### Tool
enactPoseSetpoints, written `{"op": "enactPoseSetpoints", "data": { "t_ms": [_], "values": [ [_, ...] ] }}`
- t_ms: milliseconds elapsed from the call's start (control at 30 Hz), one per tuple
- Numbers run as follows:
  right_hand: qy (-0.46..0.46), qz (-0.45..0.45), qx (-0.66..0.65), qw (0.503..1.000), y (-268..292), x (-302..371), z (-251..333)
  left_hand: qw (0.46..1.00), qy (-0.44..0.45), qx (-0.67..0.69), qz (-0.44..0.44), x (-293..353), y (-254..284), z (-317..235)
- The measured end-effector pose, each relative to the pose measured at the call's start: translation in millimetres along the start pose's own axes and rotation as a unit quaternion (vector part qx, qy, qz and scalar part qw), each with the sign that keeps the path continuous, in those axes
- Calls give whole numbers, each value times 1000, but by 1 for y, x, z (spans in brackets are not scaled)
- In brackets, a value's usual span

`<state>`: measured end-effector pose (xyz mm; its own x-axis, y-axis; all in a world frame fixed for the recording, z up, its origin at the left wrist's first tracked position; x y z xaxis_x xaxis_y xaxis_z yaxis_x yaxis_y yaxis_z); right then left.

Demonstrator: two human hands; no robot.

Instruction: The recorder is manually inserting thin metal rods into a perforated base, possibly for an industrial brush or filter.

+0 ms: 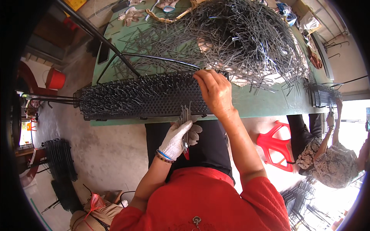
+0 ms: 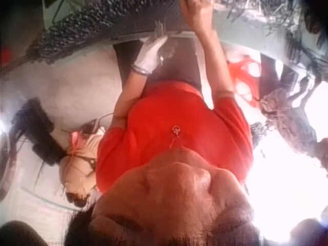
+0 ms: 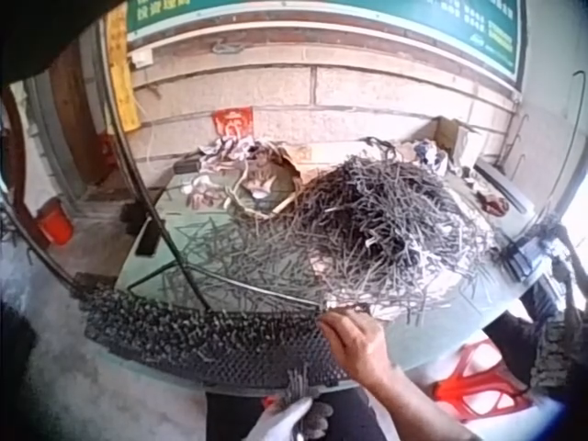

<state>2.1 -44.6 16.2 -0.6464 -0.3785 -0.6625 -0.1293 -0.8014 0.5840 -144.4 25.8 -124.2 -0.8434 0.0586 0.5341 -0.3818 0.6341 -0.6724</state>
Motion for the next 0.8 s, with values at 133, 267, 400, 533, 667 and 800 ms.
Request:
{"op": "enactPoseSetpoints", "data": {
  "t_ms": [133, 267, 400, 533, 667, 800],
  "values": [
    [-69, 13, 16, 997, 0, 5, -2, 1000, -1, -6, 7, -1, 0, 0],
    [-52, 26, 8, 998, -10, 10, 0, 1000, -8, -25, 17, -1, -1, -1],
    [-30, 79, -5, 996, -24, 10, -4, 999, -8, -31, 19, -2, -2, -2],
    [-52, 53, -57, 996, -17, 7, -1, 999, -1, -34, 7, -1, -4, -5],
    [-185, 153, -113, 964, -12, 22, -11, 999, -23, -30, 34, 2, -9, -10],
    [-284, 243, -180, 910, -23, 45, -15, 997, -18, -39, 61, 4, -18, -14]
  ]
}}
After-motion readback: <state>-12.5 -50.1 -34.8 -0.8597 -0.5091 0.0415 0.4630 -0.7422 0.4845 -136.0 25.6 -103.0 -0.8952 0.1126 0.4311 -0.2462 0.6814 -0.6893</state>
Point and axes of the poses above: each hand's wrist, its own x-axis away from the middle knuckle, its own y-axis out of the back of the hand, z = x × y, the point moved 7 cm from there along -x, towards the middle knuckle, and after that the axes turned 3 degrees about -y, right-handed, at the moved point
